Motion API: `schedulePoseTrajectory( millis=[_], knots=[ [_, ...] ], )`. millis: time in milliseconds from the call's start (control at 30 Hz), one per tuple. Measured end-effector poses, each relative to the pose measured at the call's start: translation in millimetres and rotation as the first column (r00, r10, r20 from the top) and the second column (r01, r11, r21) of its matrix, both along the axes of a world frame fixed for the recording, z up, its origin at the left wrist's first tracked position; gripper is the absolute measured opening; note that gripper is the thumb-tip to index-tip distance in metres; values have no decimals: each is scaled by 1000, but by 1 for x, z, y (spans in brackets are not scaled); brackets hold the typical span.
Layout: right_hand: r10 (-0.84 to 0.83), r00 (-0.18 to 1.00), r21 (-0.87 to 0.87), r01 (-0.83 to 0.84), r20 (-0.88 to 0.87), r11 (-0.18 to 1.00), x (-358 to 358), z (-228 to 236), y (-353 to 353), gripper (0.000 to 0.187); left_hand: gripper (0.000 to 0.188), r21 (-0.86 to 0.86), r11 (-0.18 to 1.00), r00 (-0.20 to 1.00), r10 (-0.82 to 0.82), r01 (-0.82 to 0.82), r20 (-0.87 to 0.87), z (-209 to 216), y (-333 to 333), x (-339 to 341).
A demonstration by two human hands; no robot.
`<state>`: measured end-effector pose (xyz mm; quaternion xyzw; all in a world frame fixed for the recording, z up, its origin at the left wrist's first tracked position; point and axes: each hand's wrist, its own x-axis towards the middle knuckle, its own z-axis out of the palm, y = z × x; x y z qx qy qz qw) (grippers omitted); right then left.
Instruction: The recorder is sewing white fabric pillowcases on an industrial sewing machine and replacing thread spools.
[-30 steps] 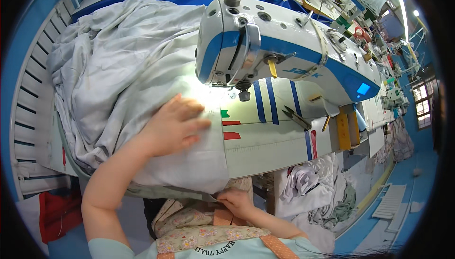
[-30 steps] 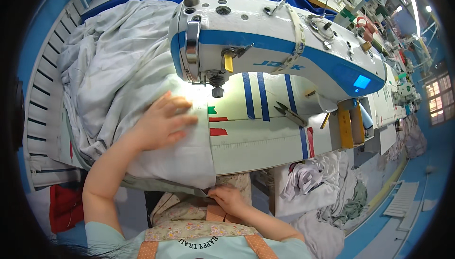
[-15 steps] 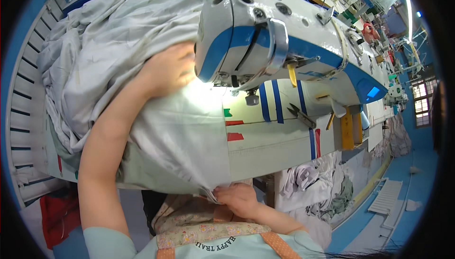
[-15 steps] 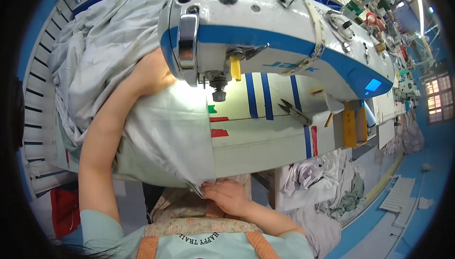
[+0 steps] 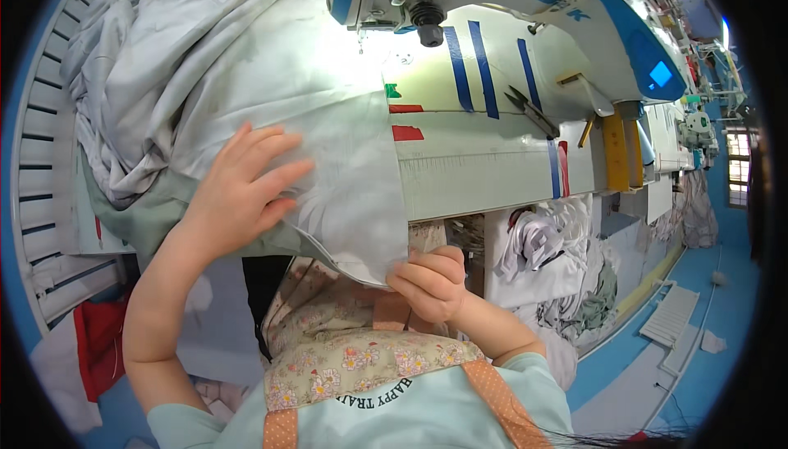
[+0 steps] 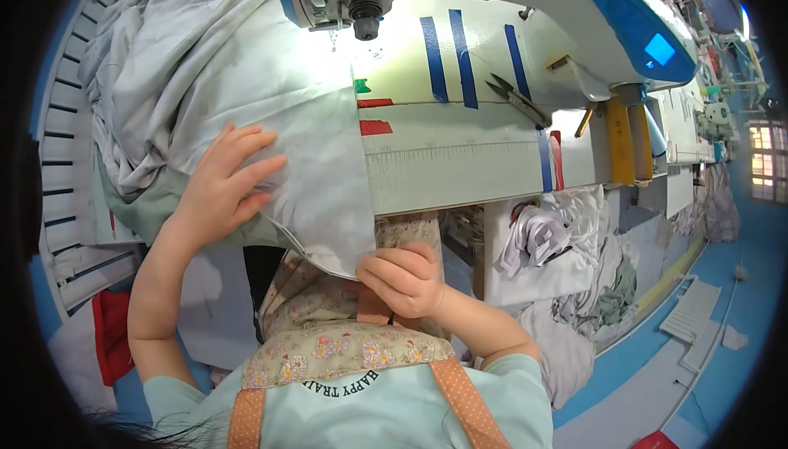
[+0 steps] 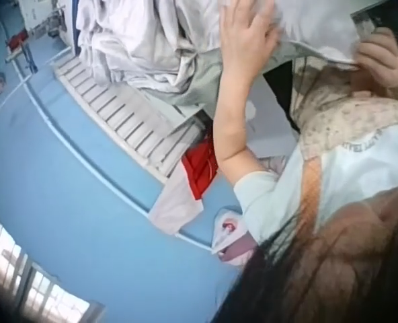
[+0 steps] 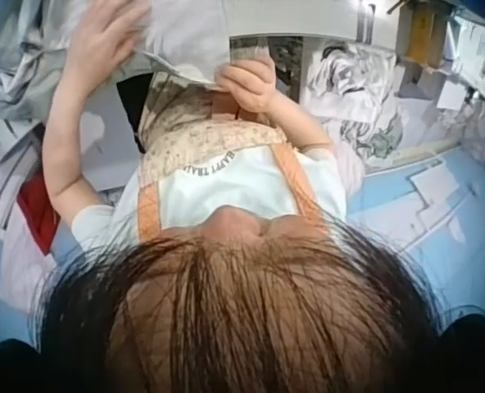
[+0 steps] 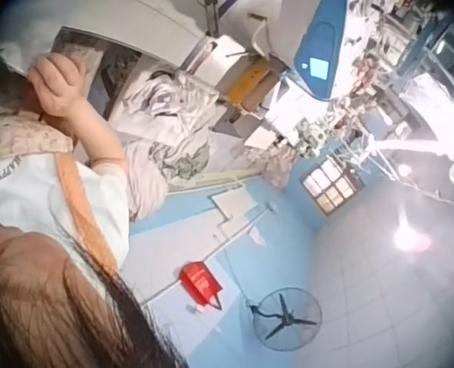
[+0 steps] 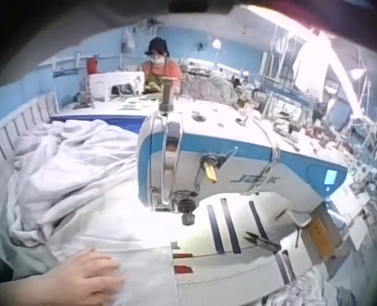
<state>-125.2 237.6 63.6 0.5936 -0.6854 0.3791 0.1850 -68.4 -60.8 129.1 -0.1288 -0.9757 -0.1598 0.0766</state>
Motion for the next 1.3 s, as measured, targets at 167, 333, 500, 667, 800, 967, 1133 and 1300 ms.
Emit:
schedulePoseTrajectory(
  millis=[167,333,500,667,800,967,1133,1300],
  knots=[
    [22,1000,74,-21,-2,997,1,11,-1,26,42,89,995,997,-47,53,-69,6,16,6],
    [38,996,61,-43,75,997,2,11,-3,24,27,104,946,951,-306,308,-38,-2,54,31],
    [72,995,51,-75,68,996,0,17,-5,25,20,75,967,969,-241,244,-51,-10,74,62],
    [122,988,98,-132,100,986,-7,19,-7,23,12,389,919,978,-136,65,158,13,54,40],
    [115,985,98,-128,125,987,-6,25,-12,23,16,438,867,963,269,-236,-13,-8,25,-36],
    [140,980,129,-159,143,979,-5,25,-13,21,27,181,907,846,420,-380,-327,-50,-31,-131],
    [145,974,151,-171,172,974,-8,22,-10,24,25,191,883,776,468,-428,-424,-53,-36,-177],
    [184,960,149,-218,213,965,-18,22,-12,26,18,299,891,827,435,-341,-355,-61,-32,-191]
  ],
)
